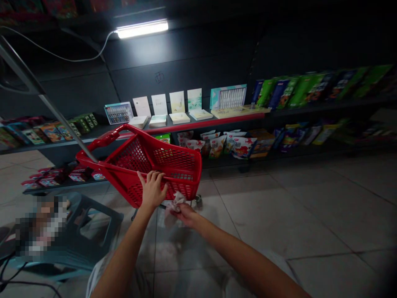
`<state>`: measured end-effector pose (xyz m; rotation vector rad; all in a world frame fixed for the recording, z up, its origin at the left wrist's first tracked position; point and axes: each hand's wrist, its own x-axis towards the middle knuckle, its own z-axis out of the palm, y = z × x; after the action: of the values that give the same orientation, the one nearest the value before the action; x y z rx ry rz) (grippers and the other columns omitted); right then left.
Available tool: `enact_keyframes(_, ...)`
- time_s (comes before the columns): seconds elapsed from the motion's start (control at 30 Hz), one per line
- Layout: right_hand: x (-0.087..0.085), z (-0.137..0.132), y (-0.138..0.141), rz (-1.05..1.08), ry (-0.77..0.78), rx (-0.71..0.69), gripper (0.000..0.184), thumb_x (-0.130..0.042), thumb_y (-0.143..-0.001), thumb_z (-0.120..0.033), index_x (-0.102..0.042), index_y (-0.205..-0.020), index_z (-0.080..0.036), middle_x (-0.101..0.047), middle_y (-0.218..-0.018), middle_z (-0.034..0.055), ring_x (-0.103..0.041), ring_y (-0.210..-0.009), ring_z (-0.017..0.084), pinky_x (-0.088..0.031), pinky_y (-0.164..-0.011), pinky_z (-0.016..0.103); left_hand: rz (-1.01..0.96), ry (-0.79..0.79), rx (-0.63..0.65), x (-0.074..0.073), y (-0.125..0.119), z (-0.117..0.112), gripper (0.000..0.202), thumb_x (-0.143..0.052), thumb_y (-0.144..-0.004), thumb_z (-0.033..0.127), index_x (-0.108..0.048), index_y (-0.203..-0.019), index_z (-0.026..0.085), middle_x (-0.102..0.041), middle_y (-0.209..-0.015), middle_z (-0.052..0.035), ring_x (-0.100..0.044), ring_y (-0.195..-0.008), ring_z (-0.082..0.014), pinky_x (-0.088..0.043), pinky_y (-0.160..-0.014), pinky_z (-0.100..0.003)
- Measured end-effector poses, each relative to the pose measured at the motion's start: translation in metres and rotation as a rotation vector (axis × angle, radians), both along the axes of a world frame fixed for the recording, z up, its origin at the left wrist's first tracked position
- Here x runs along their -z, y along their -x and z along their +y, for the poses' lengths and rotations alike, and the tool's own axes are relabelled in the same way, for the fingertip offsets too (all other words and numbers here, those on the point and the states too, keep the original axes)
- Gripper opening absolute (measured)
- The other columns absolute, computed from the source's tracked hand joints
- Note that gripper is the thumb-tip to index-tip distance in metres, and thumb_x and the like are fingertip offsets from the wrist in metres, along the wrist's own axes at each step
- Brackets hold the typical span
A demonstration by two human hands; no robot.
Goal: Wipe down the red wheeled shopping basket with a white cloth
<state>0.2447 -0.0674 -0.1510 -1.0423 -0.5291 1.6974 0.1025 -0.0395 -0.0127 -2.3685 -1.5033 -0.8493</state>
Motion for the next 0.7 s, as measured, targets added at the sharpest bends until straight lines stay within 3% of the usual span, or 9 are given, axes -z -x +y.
enact_keyframes(0.13,-0.041,0.000,-0.007,0.183,0.109,0.027,0.024,-0.060,-0.080,-0.021,-0.064,-0.104,-0.022,-0.073,-0.099,0.0022,-0.067,-0.083,0.016,-0.057,-0.072,0.028,-0.044,0.007,0.011,0.000,0.003,0.002,0.026,-0.060,-0.095,0.038,-0.069,-0.116,0.025,-0.071,-0.116,-0.0088,-0.054,-0.130,-0.0334,0.014,-0.126,-0.073)
enact_keyframes(0.27,-0.074,0.004,-0.037,0.020,0.149,-0.096,0.020,-0.053,-0.089,-0.032,-0.066,-0.097,-0.019,-0.071,-0.086,0.0026,-0.063,-0.071,0.015,-0.053,-0.064,0.026,-0.139,0.032,0.029,0.000,0.003,0.005,0.023,-0.054,-0.099,0.041,-0.070,-0.106,0.026,-0.072,-0.108,-0.0063,-0.056,-0.125,-0.0308,0.015,-0.125,-0.072)
enact_keyframes(0.43,-0.096,0.002,-0.081,-0.371,-0.186,-0.211,0.030,-0.068,-0.079,-0.047,-0.065,-0.077,-0.017,-0.061,-0.063,0.0011,-0.054,-0.056,0.015,-0.043,-0.052,0.025,-0.230,0.031,0.022,0.003,-0.002,0.005,0.024,-0.055,-0.099,0.043,-0.070,-0.093,0.026,-0.073,-0.098,-0.0044,-0.057,-0.119,-0.0285,0.004,-0.128,-0.069)
enact_keyframes(0.57,-0.110,0.011,-0.137,-0.578,-0.436,0.116,0.038,-0.064,-0.083,-0.054,-0.072,-0.097,-0.019,-0.071,-0.081,0.0056,-0.064,-0.076,0.021,-0.053,-0.068,0.032,-0.294,0.023,0.014,0.005,-0.003,0.000,0.026,-0.056,-0.099,0.044,-0.068,-0.086,0.025,-0.072,-0.092,-0.0031,-0.057,-0.116,-0.0276,0.002,-0.128,-0.068)
enact_keyframes(0.7,-0.106,0.028,-0.187,-0.820,-0.442,0.396,0.042,-0.061,-0.083,-0.048,-0.069,-0.109,-0.017,-0.073,-0.094,0.0099,-0.065,-0.086,0.025,-0.055,-0.078,0.037,-0.322,0.025,0.021,0.008,0.002,-0.010,0.027,-0.053,-0.100,0.043,-0.067,-0.083,0.026,-0.072,-0.089,-0.0030,-0.057,-0.115,-0.0279,0.000,-0.128,-0.067)
